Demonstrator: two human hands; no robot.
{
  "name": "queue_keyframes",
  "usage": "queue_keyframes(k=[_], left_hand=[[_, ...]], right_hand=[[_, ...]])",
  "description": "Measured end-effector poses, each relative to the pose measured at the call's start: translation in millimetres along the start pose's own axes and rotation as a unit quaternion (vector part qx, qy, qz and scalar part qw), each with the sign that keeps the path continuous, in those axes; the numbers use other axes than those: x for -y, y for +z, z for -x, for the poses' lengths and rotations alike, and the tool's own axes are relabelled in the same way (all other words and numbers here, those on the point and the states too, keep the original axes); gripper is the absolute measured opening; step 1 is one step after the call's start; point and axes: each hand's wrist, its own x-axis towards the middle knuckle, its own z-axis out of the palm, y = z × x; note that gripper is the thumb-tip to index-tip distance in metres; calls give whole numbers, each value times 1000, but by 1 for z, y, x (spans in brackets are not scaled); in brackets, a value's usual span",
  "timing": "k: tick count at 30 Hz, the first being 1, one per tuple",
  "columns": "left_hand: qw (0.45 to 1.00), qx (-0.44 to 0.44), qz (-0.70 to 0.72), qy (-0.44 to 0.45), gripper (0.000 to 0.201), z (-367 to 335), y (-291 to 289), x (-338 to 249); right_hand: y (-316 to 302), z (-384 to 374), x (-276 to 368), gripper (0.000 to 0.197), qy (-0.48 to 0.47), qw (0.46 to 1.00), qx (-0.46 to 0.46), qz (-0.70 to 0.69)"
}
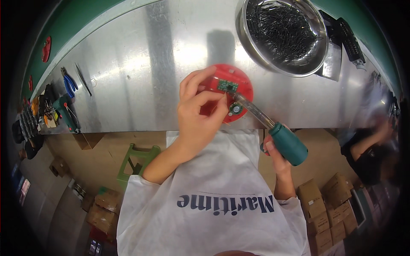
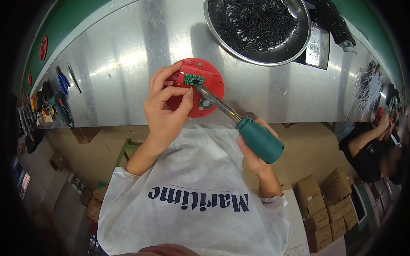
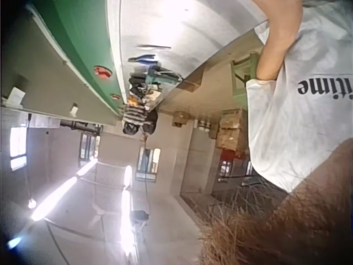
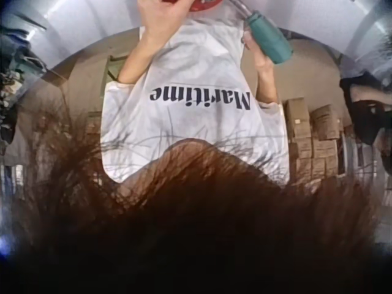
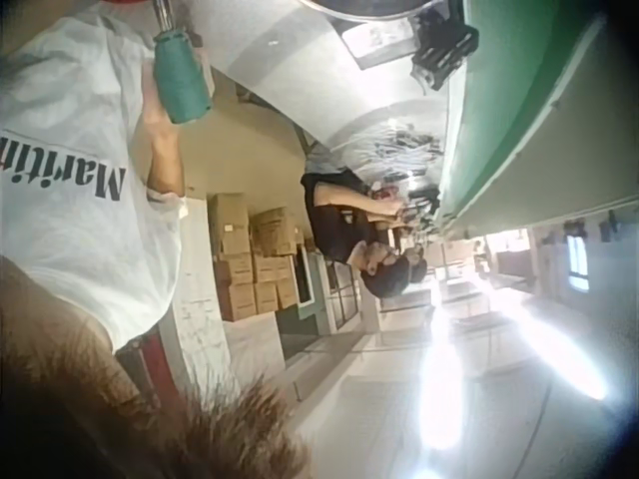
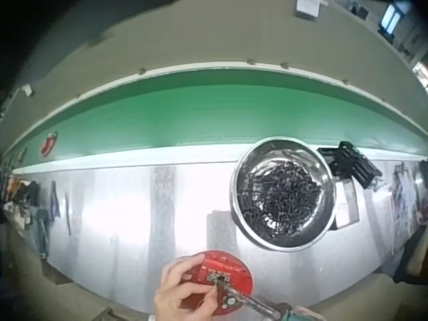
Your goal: Soldering wires and components onto a circular printed circuit board inside a red plastic housing on an assembly line.
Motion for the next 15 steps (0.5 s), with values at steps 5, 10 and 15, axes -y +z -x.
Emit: queue_keyframes(k=[5,10,15], left_hand=[[1000,-1,-1,-2,7,0,0,-1],[1000,0,-5,0,7,0,0,0],[1000,2,-14,-6,7,-1,0,-1]], right_hand=[[-3,1,-5,13,-9,999,3,39],[0,1,-3,16,-32,998,-6,59],[5,-5,9,16,-60,996,9,69]])
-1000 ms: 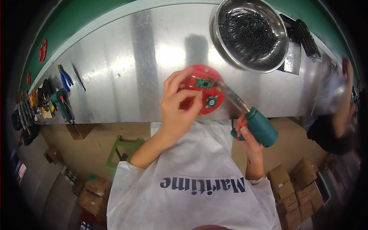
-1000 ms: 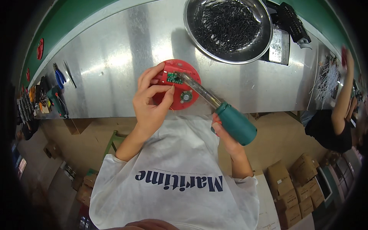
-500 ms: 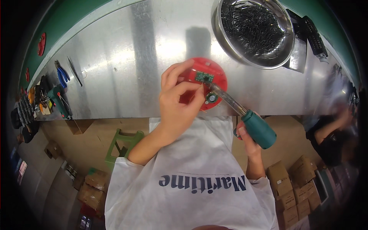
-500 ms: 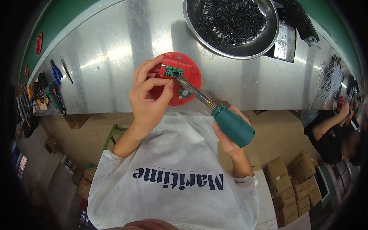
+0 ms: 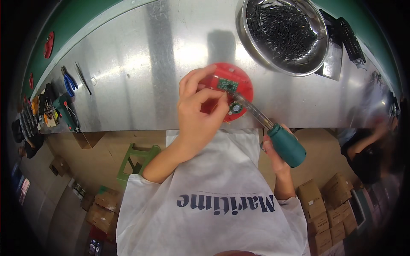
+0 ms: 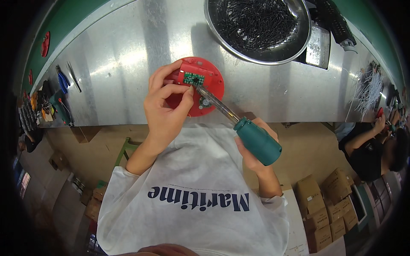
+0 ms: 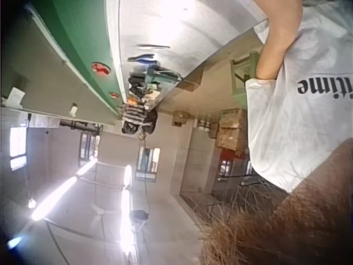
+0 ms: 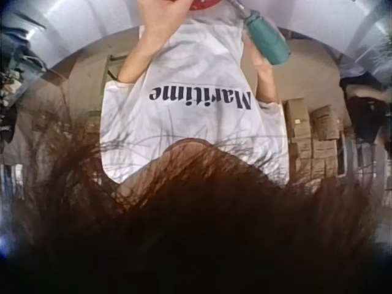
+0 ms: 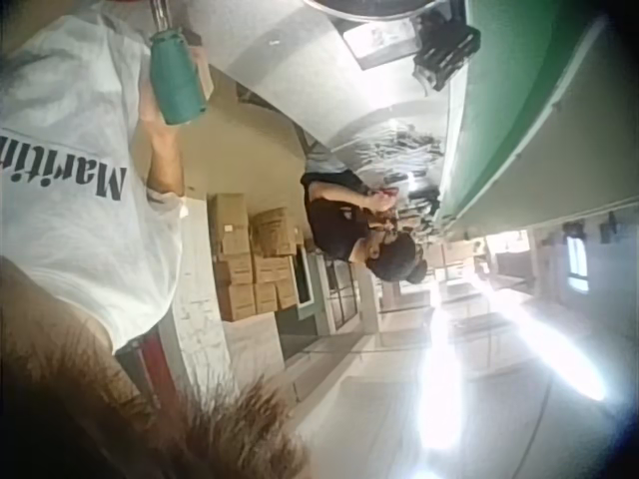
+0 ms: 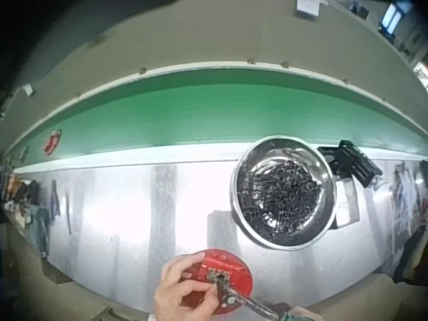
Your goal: Soldering wires and components onto a circular printed circuit board inside a red plastic housing on an assembly line.
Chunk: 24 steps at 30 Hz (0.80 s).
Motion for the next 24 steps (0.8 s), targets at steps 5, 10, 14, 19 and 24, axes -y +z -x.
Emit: queue_keyframes(k=[5,10,14,19,24], left_hand=[[1000,-2,9,-5,8,-1,0,-2],[1000,0,4,-11,8,-1,0,-2],[1000,-1,4,-4,9,-1,0,-1],[1000,4,-3,-2,8,-1,0,-1],[1000,12,-5,-13,7,-1,-2,-3]], right_hand=[[1,-4,4,17,-83,995,8,47],[0,-6,8,17,-165,977,22,133],[-7,6,-12,18,-61,998,5,22],[-11,13,-17,36,72,977,-25,-198],[-14,2,-24,38,30,969,-34,-241]])
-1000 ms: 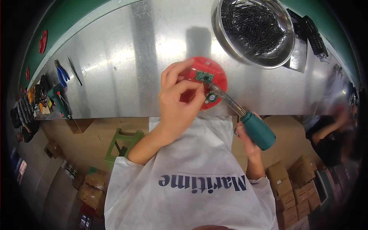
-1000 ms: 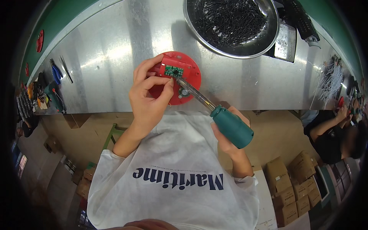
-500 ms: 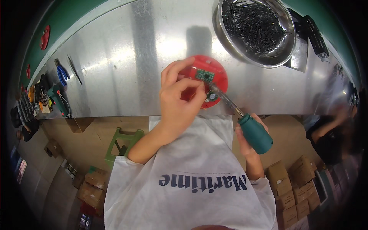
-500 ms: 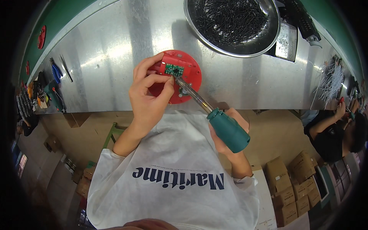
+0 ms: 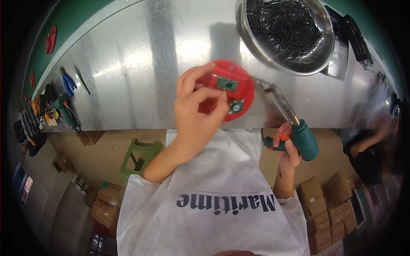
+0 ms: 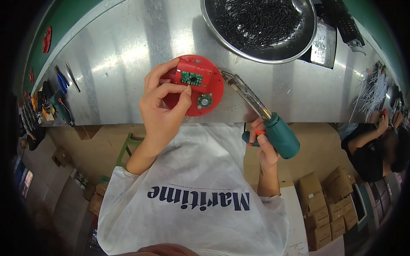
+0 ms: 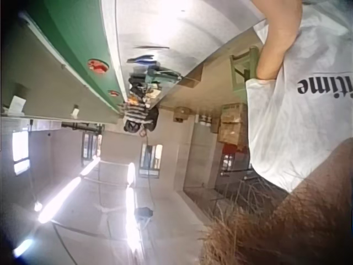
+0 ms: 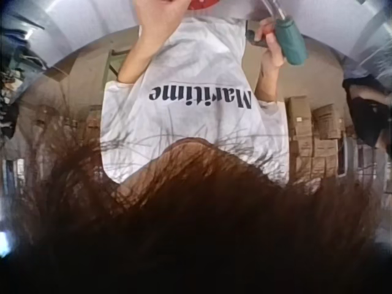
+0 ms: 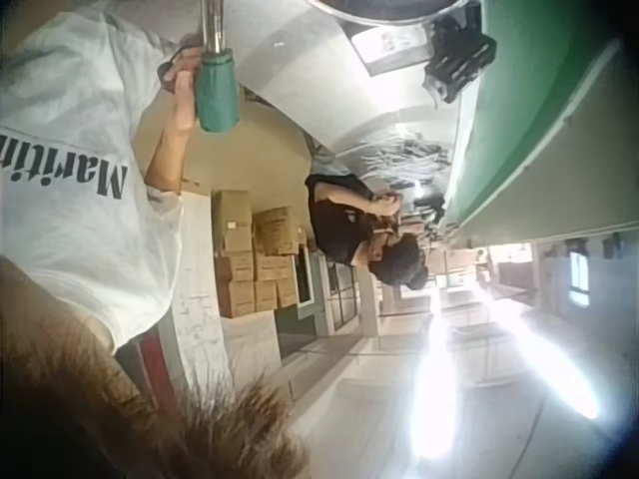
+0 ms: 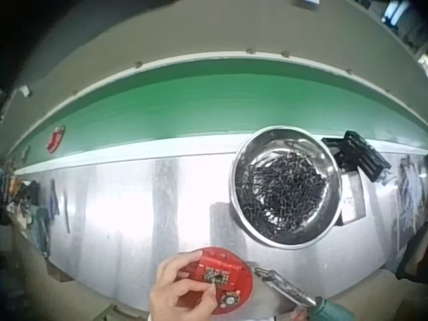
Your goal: Soldering wires and components onto a circular printed circuit board inside a red plastic housing on an assembly line.
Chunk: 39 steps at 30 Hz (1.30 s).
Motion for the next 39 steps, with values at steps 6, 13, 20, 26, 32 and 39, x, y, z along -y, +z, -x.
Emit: queue_keyframes(k=[6,13,20,26,32,39], left_hand=[[1000,13,-9,-9,6,-4,-2,-1],[999,28,-28,-26,7,-7,-7,-8],[994,62,-92,-4,8,-9,-11,-12],[991,97,-91,17,11,-11,-20,-13],[981,176,-65,53,34,-43,-43,-14],[916,289,-193,199,51,-94,-59,0]], right_hand=[[1,-6,-1,49,18,999,39,-9],[-6,-10,-7,51,1,999,48,-11],[-9,-9,-12,52,-11,998,52,-33],[-9,-9,-14,48,-9,998,42,-36],[-6,-12,-15,41,-24,996,21,-87],[0,-10,-16,34,-10,989,-13,-144]])
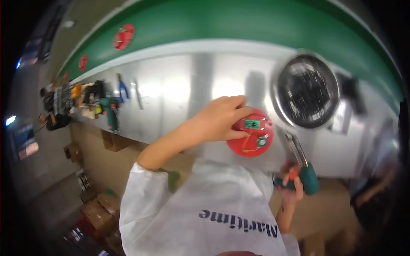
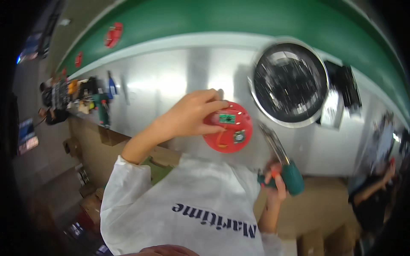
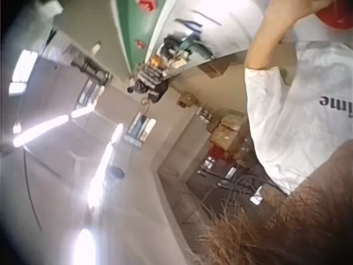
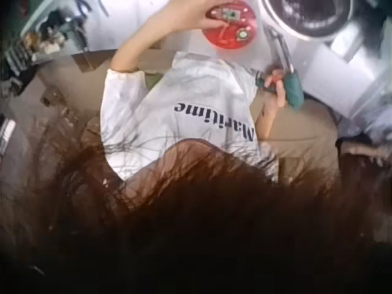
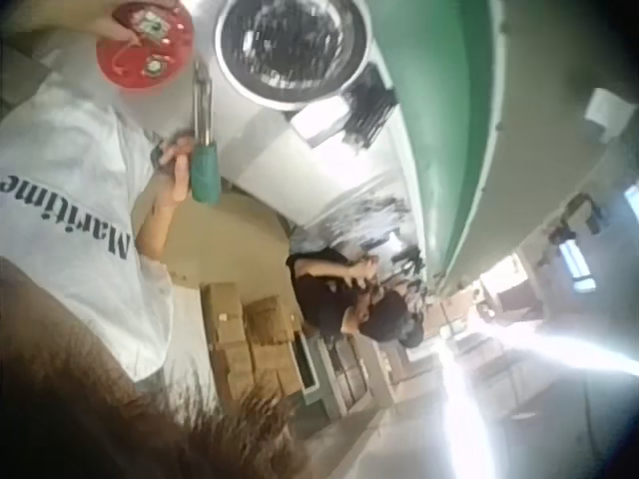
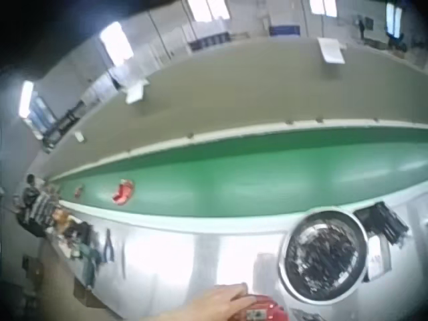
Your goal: Soldering wires and components onto a circular printed circuit board inside a red plastic housing on an assembly line.
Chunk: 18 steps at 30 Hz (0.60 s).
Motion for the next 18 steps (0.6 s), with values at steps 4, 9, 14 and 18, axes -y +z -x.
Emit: queue_keyframes(k=[4,9,14,18], left_hand=[[955,-233,7,-185,51,-18,-51,41],[742,-524,-343,-239,61,-2,-139,205],[710,-414,-330,-464,56,109,-228,355],[726,-476,-343,-359,43,101,-217,352]], right_hand=[[-13,3,-11,28,-23,1000,-17,-6],[-4,2,-4,28,-40,998,-48,-9],[11,-1,1,30,-8,995,-65,-75],[11,-7,-8,27,-31,993,-76,-89]])
